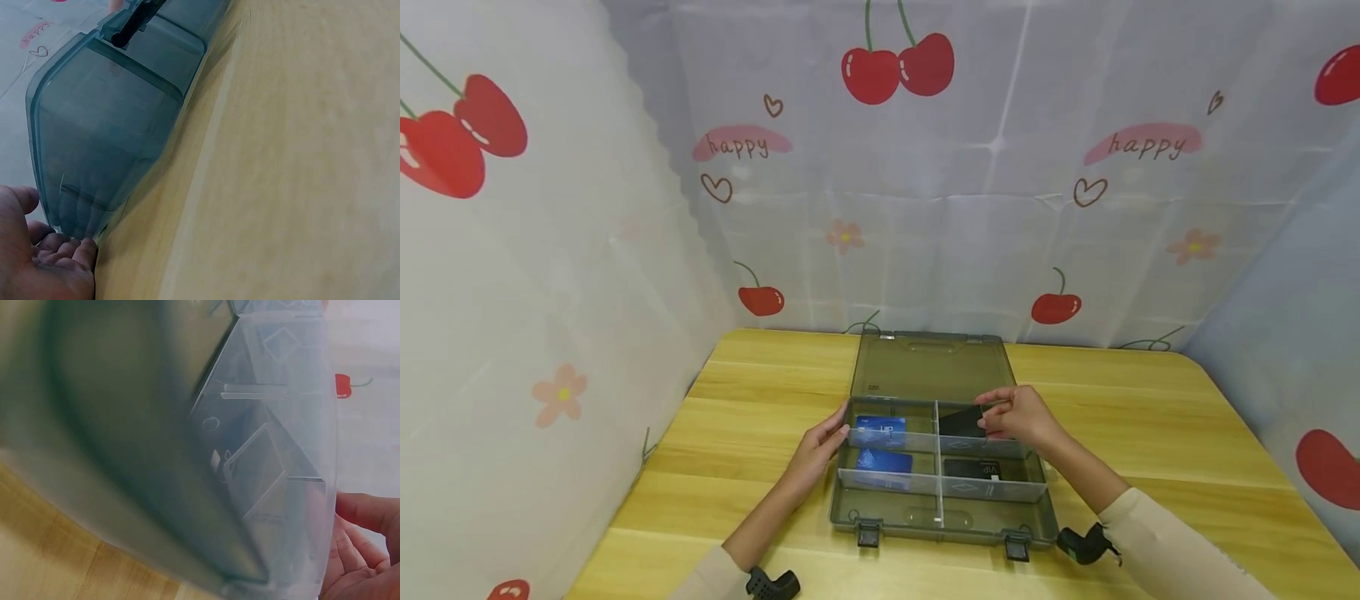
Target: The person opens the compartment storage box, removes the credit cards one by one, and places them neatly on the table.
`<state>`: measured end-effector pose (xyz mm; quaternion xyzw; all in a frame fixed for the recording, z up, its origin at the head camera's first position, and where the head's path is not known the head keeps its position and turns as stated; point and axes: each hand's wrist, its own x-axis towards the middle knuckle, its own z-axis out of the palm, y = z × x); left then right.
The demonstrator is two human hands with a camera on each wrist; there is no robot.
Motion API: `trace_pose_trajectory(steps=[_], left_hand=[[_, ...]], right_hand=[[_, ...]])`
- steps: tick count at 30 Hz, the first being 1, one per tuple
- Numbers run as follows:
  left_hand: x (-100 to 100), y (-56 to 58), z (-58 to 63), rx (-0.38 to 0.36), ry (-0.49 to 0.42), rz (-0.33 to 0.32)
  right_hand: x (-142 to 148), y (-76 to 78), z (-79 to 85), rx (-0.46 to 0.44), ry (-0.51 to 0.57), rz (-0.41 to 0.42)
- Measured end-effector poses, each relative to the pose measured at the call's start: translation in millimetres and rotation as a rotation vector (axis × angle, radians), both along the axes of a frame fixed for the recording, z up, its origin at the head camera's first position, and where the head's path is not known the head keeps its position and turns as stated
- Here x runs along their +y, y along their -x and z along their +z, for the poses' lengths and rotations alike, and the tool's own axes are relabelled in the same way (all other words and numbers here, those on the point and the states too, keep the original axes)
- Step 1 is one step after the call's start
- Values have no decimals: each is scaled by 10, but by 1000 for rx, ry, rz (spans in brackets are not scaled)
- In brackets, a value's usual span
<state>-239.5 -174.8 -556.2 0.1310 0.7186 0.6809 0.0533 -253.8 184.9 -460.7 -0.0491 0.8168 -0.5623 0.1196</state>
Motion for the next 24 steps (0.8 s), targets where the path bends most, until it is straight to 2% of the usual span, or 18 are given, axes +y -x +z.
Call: trace_pose_trajectory(steps=[9, 24], left_hand=[[6, -4, -5, -3, 16, 12], [8, -18, -14, 2, 10, 15]], right_hand=[[79, 19, 11, 42, -20, -73], [283, -88, 63, 76, 95, -120]])
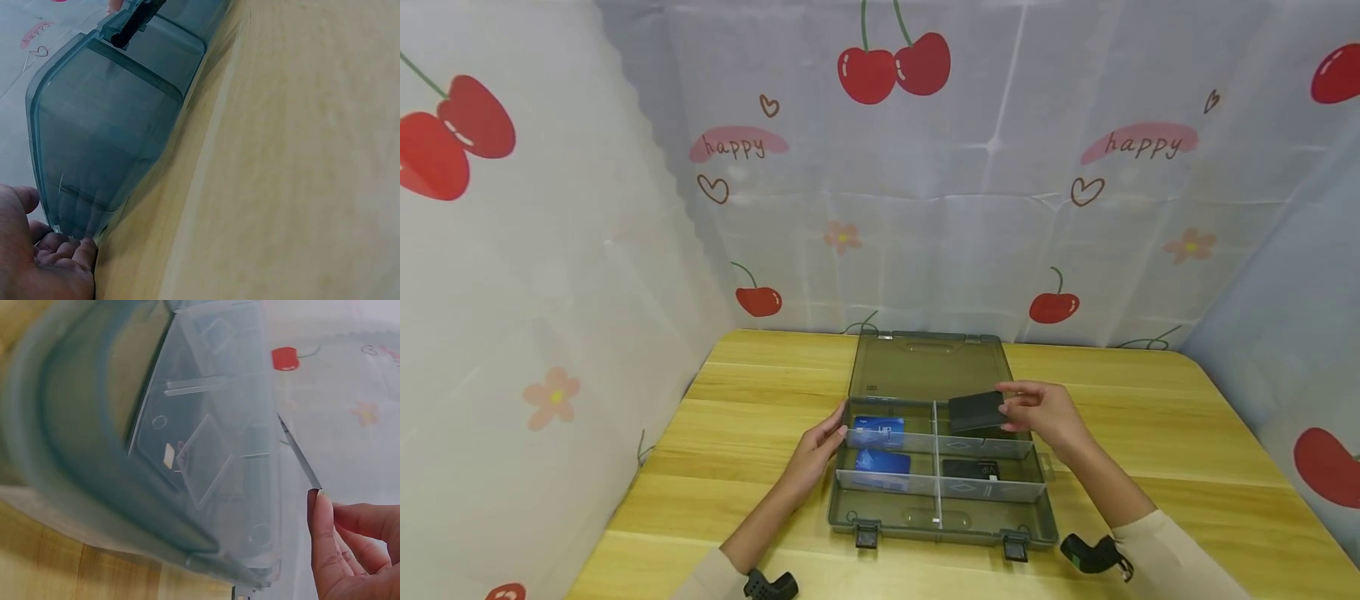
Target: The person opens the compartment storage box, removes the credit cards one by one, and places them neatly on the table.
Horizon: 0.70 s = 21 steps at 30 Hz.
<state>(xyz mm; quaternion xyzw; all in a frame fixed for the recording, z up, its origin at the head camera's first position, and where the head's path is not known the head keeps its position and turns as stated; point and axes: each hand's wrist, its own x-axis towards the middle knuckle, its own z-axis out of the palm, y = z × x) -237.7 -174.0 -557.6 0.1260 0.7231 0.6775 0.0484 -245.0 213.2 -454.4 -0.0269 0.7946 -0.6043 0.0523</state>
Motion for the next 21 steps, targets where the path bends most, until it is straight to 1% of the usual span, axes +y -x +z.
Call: trace_pose_trajectory(steps=[4, 11, 15, 21], left_hand=[[-2, 8, -7, -6, 3, 0], [-6, 16, -11, 22, 9, -1], [-3, 13, -5, 20, 5, -3], [-2, 8, -7, 17, 5, 0]], right_hand=[[28, -38, 23, 5, 7, -15], [28, -101, 43, 8, 22, -34], [41, -125, 47, 17, 29, -44], [78, -156, 66, 44, 50, -37]])
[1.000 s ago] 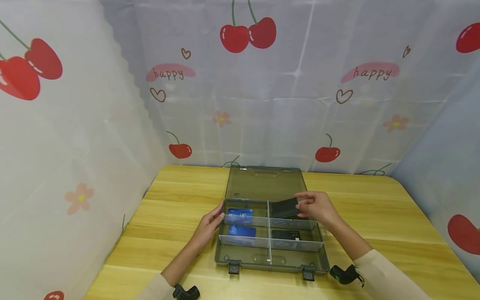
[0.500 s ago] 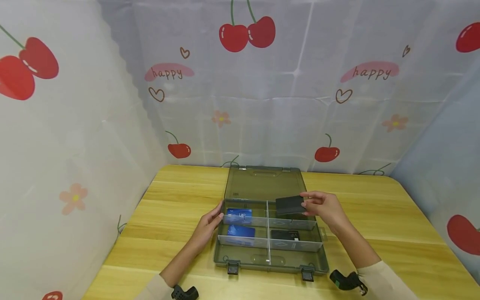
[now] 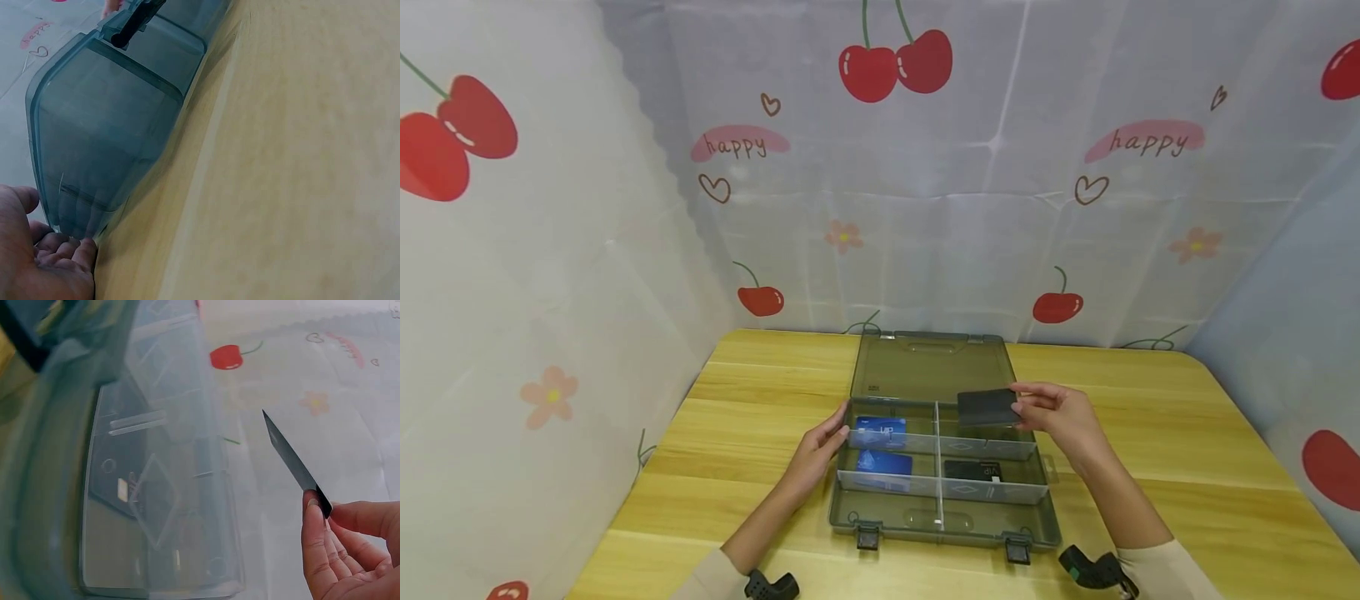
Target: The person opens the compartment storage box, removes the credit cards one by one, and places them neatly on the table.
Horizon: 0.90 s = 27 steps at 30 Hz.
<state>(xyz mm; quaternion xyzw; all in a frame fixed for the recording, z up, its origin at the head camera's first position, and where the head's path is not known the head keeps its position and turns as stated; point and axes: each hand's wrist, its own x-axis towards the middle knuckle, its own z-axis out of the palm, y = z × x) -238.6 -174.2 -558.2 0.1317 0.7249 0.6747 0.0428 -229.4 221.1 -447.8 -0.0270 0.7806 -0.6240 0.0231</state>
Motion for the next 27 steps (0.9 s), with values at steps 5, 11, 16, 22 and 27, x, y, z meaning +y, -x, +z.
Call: trace_pose_trajectory(steps=[5, 11, 16, 22, 27], left_hand=[[5, -3, 16, 1, 7, 0], [1, 7, 4, 1, 10, 3], [1, 6, -9, 1, 12, 0], [-6, 10, -24, -3, 13, 0], [-17, 14, -24, -6, 11, -7]], right_hand=[[44, -5, 36, 6, 19, -4], [94, 12, 16, 13, 22, -18], [122, 23, 19, 27, 24, -25], [159, 26, 32, 26, 50, -33], [212, 31, 24, 26, 56, -42]])
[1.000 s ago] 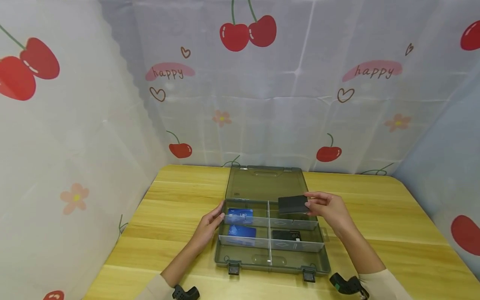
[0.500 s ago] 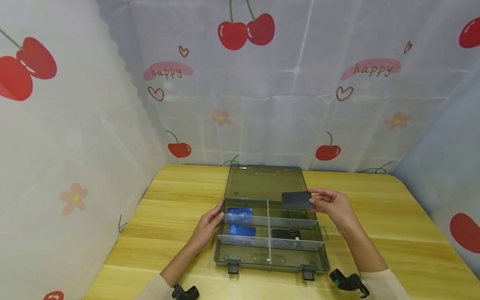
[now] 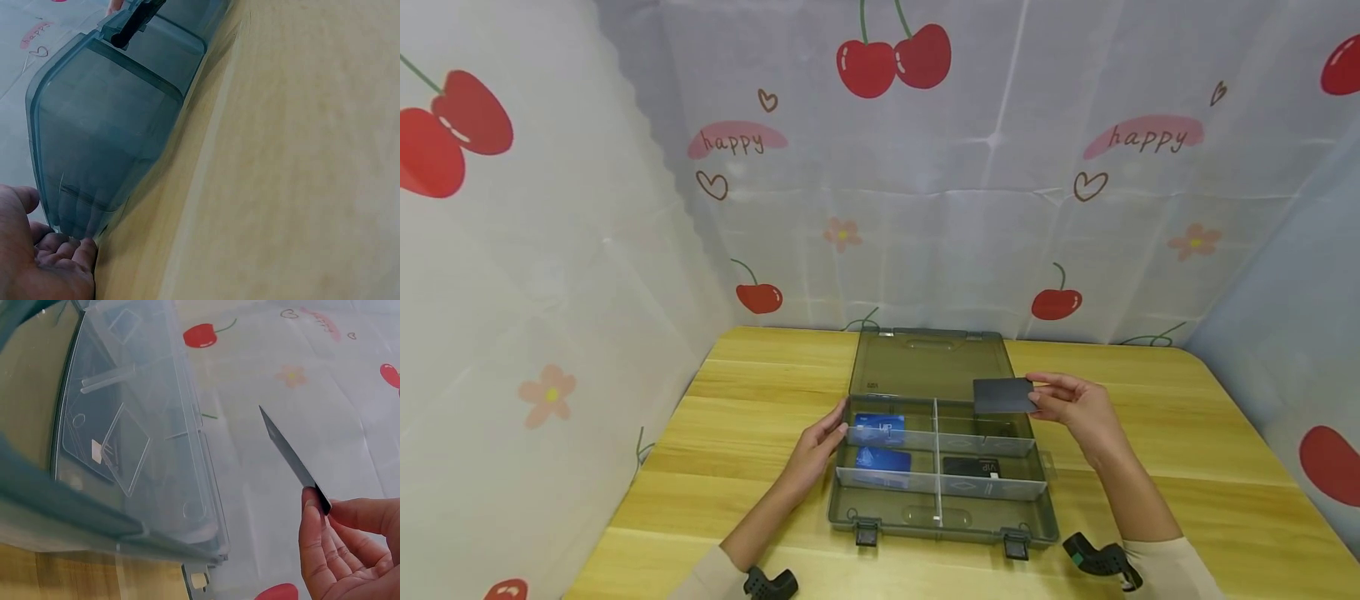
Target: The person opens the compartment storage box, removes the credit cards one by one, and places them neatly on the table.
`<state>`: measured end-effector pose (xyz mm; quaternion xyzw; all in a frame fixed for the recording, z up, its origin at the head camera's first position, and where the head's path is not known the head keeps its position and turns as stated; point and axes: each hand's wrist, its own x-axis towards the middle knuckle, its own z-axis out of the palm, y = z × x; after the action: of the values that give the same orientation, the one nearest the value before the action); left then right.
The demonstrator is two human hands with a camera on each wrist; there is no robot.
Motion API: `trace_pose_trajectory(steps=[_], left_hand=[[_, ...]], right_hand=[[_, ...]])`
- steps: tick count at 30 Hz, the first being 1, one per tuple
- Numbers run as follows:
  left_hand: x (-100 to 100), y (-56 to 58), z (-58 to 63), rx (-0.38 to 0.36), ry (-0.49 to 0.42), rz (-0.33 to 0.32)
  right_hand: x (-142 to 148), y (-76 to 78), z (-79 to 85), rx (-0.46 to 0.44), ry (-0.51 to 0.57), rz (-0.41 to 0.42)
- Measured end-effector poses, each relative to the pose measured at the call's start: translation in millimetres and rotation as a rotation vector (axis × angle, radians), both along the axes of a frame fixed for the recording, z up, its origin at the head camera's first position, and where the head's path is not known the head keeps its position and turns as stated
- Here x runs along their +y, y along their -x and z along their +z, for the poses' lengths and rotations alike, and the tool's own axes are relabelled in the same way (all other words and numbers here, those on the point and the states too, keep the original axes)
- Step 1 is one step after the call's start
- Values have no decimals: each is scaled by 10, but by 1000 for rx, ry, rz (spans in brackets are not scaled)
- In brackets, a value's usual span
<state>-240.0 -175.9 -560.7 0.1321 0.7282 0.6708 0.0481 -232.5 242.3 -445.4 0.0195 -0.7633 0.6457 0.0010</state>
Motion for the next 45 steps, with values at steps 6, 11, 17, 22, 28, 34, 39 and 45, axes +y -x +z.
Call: trace_pose_trajectory(steps=[6, 11, 17, 22, 28, 34, 39, 45], left_hand=[[0, -2, 10, -1, -5, 4], [10, 0, 23, -5, -7, 7], [21, -5, 33, 2, 3, 12], [18, -13, 30, 9, 9, 13], [14, -10, 36, 10, 13, 1], [15, 10, 55, 6, 12, 6], [16, 19, 47, 13, 11, 1], [12, 13, 36, 8, 15, -7]], right_hand=[[91, 41, -30, -4, 18, -3], [179, 64, -56, -12, 60, -15], [275, 65, -70, -8, 124, -14], [345, 67, -63, -5, 162, -18], [428, 82, -73, -10, 208, -24], [476, 85, -79, -15, 218, -41], [516, 105, -108, -11, 211, -57], [587, 126, -148, -17, 221, -89]])
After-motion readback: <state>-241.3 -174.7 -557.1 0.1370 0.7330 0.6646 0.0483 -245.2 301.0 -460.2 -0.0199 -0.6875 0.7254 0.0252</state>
